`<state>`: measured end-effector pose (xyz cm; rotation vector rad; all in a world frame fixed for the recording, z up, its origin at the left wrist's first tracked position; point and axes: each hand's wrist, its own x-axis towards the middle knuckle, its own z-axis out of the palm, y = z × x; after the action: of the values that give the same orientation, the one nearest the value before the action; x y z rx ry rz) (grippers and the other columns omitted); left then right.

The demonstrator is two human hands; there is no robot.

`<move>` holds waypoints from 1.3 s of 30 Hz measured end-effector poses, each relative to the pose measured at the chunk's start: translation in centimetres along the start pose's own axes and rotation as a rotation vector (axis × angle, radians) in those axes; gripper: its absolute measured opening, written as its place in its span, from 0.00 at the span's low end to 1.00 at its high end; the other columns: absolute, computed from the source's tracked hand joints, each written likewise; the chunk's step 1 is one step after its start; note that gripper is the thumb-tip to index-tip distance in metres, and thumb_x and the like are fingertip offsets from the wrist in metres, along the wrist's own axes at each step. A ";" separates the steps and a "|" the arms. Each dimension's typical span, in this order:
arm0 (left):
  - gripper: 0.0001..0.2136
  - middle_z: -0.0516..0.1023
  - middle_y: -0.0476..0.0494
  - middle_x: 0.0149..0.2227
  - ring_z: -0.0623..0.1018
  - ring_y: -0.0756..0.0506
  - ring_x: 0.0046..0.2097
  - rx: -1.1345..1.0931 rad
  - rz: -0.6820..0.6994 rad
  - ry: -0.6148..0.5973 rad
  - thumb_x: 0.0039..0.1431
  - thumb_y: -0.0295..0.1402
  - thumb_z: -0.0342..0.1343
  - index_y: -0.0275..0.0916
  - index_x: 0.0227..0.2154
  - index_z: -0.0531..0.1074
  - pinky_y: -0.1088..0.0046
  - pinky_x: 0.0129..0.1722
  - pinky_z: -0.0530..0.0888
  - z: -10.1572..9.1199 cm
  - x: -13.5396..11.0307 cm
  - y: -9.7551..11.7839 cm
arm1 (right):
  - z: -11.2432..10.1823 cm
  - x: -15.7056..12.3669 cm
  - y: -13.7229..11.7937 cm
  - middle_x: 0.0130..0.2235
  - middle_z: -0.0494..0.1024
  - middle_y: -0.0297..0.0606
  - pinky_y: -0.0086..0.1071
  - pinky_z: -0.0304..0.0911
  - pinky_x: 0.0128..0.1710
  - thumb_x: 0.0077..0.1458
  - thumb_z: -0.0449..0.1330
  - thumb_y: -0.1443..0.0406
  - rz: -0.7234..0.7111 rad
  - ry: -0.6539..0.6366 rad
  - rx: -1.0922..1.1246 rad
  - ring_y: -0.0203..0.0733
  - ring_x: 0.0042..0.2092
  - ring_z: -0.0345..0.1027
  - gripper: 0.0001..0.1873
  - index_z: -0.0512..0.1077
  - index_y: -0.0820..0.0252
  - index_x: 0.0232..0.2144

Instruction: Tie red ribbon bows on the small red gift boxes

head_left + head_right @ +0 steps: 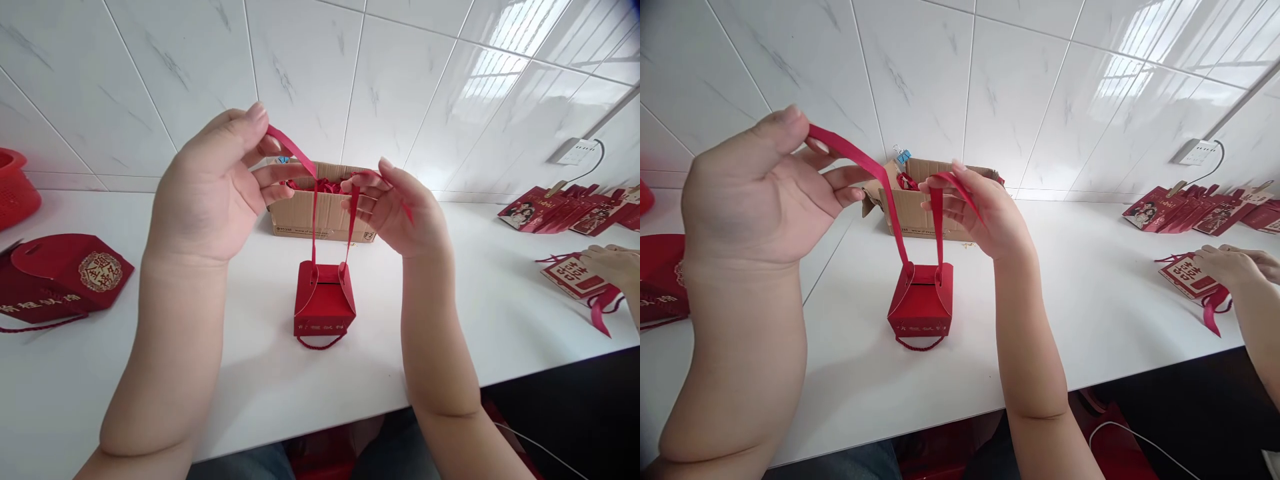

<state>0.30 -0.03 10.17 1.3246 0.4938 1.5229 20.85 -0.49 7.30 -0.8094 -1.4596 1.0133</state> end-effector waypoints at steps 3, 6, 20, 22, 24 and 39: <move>0.08 0.70 0.48 0.31 0.78 0.44 0.34 -0.047 -0.005 -0.002 0.55 0.35 0.61 0.39 0.26 0.69 0.70 0.27 0.68 -0.3 0.4 -0.4 | 0.2 0.0 -0.1 0.43 0.79 0.36 0.38 0.71 0.47 0.57 0.53 0.45 -0.011 0.045 -0.028 0.43 0.49 0.73 0.21 0.75 0.52 0.36; 0.09 0.71 0.47 0.31 0.78 0.45 0.33 -0.047 0.012 -0.040 0.56 0.35 0.61 0.38 0.25 0.71 0.72 0.25 0.68 0.0 0.6 -1.0 | 1.0 -0.5 -0.6 0.44 0.79 0.37 0.39 0.71 0.48 0.56 0.56 0.47 -0.023 0.066 -0.097 0.44 0.50 0.72 0.20 0.76 0.53 0.40; 0.08 0.78 0.48 0.40 0.76 0.46 0.44 0.424 0.246 -0.065 0.60 0.40 0.58 0.44 0.37 0.76 0.70 0.42 0.71 1.5 0.3 -3.1 | 1.6 -0.6 0.0 0.37 0.80 0.33 0.37 0.73 0.42 0.51 0.65 0.57 -0.063 0.070 -0.119 0.43 0.48 0.72 0.09 0.79 0.53 0.35; 0.09 0.79 0.46 0.39 0.77 0.46 0.43 0.466 0.107 -0.090 0.58 0.39 0.59 0.42 0.40 0.76 0.69 0.44 0.71 1.0 0.7 -3.4 | 1.7 -0.6 -0.1 0.38 0.80 0.33 0.37 0.73 0.42 0.51 0.65 0.58 -0.062 0.072 -0.126 0.44 0.49 0.73 0.08 0.79 0.53 0.34; 0.08 0.80 0.46 0.38 0.77 0.45 0.43 0.497 0.014 -0.108 0.58 0.37 0.59 0.42 0.39 0.77 0.68 0.45 0.71 0.8 1.0 -3.6 | 1.9 -0.6 -0.3 0.39 0.80 0.34 0.38 0.74 0.44 0.51 0.65 0.58 -0.058 0.070 -0.136 0.45 0.50 0.72 0.08 0.79 0.53 0.34; 0.12 0.72 0.48 0.25 0.75 0.47 0.34 0.453 0.055 -0.111 0.56 0.41 0.60 0.41 0.23 0.73 0.69 0.36 0.71 0.3 1.2 -3.5 | 1.8 -0.6 -0.2 0.41 0.79 0.32 0.35 0.74 0.44 0.53 0.64 0.56 -0.080 0.092 -0.105 0.42 0.50 0.73 0.14 0.76 0.51 0.42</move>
<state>2.20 2.29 7.95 1.7716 0.7669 1.4203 19.17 -1.41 7.22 -0.8555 -1.4636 0.8343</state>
